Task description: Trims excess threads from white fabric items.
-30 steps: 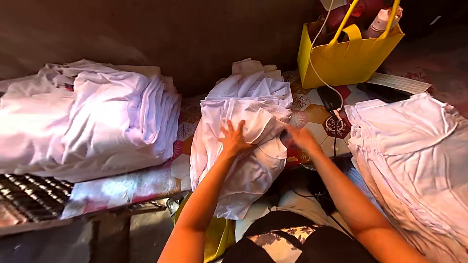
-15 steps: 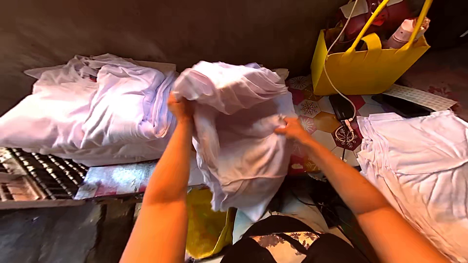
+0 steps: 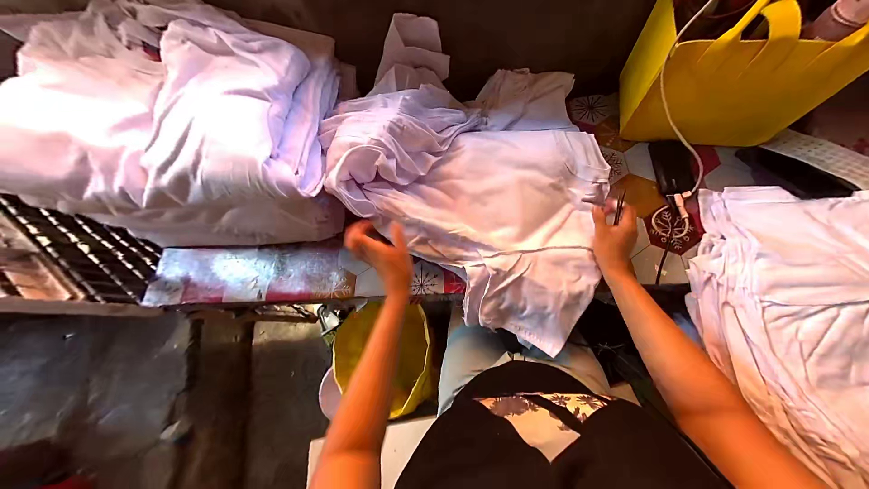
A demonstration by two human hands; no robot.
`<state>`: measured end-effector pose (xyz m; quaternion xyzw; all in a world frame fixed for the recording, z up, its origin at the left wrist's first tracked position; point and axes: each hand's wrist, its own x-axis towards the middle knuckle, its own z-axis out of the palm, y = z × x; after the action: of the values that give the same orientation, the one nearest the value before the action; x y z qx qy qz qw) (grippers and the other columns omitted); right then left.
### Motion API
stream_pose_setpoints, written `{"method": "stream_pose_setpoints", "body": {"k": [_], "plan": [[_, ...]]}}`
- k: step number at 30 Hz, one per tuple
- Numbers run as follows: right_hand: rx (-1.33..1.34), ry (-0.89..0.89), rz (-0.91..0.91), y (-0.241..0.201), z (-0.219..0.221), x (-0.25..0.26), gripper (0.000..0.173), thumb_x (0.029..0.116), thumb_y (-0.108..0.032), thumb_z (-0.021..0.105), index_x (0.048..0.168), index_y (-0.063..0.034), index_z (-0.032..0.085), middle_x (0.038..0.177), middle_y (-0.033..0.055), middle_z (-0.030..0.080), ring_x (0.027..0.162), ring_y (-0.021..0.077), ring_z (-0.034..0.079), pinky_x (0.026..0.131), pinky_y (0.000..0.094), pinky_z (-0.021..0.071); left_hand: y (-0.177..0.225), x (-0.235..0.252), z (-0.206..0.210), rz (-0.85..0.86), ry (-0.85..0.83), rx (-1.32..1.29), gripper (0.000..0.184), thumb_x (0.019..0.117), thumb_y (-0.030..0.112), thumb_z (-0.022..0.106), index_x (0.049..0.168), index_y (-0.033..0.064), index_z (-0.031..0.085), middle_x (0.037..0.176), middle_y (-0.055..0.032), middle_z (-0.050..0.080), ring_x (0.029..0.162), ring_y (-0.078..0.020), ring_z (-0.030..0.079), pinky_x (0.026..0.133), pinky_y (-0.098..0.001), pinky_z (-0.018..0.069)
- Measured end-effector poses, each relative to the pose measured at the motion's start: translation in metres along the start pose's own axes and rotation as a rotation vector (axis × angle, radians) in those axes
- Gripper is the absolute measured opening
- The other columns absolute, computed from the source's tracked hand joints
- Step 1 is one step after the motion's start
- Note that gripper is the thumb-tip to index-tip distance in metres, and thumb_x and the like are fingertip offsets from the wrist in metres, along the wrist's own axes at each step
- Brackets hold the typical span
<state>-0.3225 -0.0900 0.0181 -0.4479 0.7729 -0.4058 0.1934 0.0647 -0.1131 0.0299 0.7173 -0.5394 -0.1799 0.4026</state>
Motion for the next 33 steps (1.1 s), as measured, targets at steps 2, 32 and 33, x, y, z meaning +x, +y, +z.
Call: {"method": "stream_pose_setpoints", "body": {"k": [2,32,33], "plan": [[-0.027,-0.077,-0.167,-0.001,-0.005,-0.039,0.040,0.1035,-0.026,0.061,0.117,0.0116,0.062,0.100,0.0286,0.065,0.086,0.0384,0.066,0.080,0.0555,0.0548,0.007,-0.077,0.015,0.213,-0.203,0.030,0.051,0.0924,0.033,0.073,0.121,-0.0088,0.063,0.137,-0.0343,0.051,0.132,-0.0507,0.046,0.111,-0.0630,0.0376],[0.488,-0.570,-0.204,-0.064,-0.002,-0.159,0.014,0.0981,-0.009,0.066,0.097,0.0006,0.075,0.086,0.0001,0.071,0.073,-0.0037,0.060,0.071,0.0157,0.0510,0.070,-0.175,0.019,0.159,-0.372,-0.564,0.015,0.0876,0.001,0.073,0.100,-0.0075,0.072,0.120,-0.0173,0.066,0.107,-0.0133,0.068,0.092,-0.0276,0.0590],[0.543,-0.577,-0.101,-0.067,-0.002,-0.160,0.012,0.0981,-0.008,0.066,0.090,-0.0010,0.072,0.072,-0.0047,0.063,0.062,-0.0044,0.052,0.061,0.0155,0.0453,0.067,-0.177,0.020,0.222,-0.386,-0.527,0.024,0.0852,0.005,0.077,0.104,-0.0081,0.072,0.125,-0.0195,0.064,0.113,-0.0170,0.067,0.096,-0.0308,0.0578]]}}
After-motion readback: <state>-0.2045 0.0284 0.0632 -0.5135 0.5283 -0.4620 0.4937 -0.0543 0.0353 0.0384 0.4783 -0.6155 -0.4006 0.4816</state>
